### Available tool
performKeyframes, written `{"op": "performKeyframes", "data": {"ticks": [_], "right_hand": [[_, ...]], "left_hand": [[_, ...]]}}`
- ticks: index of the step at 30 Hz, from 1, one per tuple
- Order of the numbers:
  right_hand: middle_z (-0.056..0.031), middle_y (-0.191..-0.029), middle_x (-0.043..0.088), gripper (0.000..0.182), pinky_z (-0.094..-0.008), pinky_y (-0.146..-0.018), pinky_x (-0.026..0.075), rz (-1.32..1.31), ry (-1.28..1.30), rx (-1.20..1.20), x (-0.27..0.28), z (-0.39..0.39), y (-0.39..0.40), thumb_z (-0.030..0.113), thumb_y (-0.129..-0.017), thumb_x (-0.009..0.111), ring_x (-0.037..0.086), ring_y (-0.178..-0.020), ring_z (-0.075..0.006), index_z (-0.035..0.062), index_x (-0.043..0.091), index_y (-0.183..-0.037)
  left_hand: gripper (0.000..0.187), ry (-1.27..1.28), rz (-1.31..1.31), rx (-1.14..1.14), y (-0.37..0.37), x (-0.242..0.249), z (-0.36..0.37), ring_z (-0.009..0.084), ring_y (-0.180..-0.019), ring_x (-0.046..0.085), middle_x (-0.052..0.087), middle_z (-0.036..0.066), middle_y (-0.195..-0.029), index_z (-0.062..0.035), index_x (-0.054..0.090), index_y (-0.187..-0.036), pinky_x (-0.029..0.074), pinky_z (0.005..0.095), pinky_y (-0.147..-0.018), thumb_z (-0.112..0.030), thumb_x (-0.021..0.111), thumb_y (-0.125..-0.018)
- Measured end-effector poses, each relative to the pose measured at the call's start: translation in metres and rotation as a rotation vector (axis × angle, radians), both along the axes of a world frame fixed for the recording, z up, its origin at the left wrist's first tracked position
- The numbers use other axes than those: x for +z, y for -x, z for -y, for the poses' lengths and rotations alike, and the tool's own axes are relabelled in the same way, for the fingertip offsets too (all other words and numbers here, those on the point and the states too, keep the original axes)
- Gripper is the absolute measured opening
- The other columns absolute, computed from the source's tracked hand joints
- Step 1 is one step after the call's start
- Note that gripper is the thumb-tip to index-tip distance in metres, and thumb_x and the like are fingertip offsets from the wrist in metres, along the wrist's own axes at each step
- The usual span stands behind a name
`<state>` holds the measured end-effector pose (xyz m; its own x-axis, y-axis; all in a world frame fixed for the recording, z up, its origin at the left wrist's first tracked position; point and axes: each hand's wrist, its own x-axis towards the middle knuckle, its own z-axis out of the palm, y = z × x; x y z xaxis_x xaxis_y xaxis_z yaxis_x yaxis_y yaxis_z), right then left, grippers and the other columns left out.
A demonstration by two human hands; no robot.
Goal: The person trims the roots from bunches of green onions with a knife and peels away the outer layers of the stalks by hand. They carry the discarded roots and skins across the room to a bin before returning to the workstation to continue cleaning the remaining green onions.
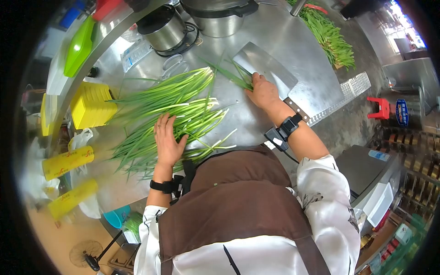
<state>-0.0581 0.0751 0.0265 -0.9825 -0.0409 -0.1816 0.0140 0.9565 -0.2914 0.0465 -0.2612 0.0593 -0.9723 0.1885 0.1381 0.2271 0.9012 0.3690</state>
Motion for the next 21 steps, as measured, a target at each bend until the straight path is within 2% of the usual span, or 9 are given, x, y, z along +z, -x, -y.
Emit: {"op": "performKeyframes", "data": {"ticks": [6,14,17,20,21], "right_hand": [[-0.0162,-0.104,0.061,0.041,-0.0452,-0.075,0.054,-0.19,-0.023,0.064,-0.017,-0.011,-0.006,0.036,-0.088,0.067,0.066,-0.092,-0.0368,0.005,0.052,-0.111],[-0.0162,-0.113,0.059,0.034,-0.0455,-0.081,0.054,-0.134,-0.109,-0.107,-0.011,-0.033,0.045,0.033,-0.093,0.061,0.064,-0.101,-0.0373,0.0066,0.054,-0.114],[-0.0129,-0.12,0.06,0.041,-0.0504,-0.089,0.05,-0.002,-0.268,-0.124,0.024,-0.019,0.044,0.032,-0.089,0.065,0.06,-0.111,-0.0353,0.0099,0.056,-0.122],[-0.0086,-0.134,0.056,0.051,-0.0557,-0.103,0.039,-0.252,-0.504,0.179,0.039,0.014,0.018,0.032,-0.086,0.068,0.049,-0.127,-0.0301,0.014,0.056,-0.132],[-0.0055,-0.141,0.053,0.054,-0.059,-0.11,0.029,-0.25,-0.457,0.273,0.033,0.026,0.015,0.031,-0.084,0.068,0.042,-0.134,-0.0282,0.0165,0.056,-0.134]], "left_hand": [[0.07,-0.003,0.092,0.014,0.006,-0.015,0.01,0.0342,-0.137,0.037,0.044,0.014,-0.143,-0.0077,0.049,-0.131,0.025,0.052,-0.117,-0.016,0.082,-0.07],[0.056,-0.003,0.02,-0.023,-0.003,-0.008,0.006,0.0346,-0.137,0.036,0.046,0.013,-0.141,-0.0097,0.056,-0.12,0.024,0.0535,-0.116,-0.014,0.081,-0.07],[0.046,-0.031,-0.005,-0.031,-0.006,-0.009,0.007,0.0347,-0.136,0.038,0.048,0.012,-0.138,-0.0096,0.062,-0.113,0.025,0.0539,-0.115,-0.013,0.079,-0.071],[0.041,-0.074,-0.041,-0.043,-0.007,-0.011,0.007,0.0351,-0.135,0.04,0.05,0.011,-0.138,-0.0085,0.064,-0.112,0.026,0.0536,-0.115,-0.011,0.078,-0.073],[0.037,-0.102,-0.078,-0.05,-0.006,-0.011,0.006,0.0345,-0.13,0.045,0.054,0.011,-0.132,-0.0075,0.065,-0.11,0.03,0.0522,-0.113,-0.009,0.076,-0.075]]}}
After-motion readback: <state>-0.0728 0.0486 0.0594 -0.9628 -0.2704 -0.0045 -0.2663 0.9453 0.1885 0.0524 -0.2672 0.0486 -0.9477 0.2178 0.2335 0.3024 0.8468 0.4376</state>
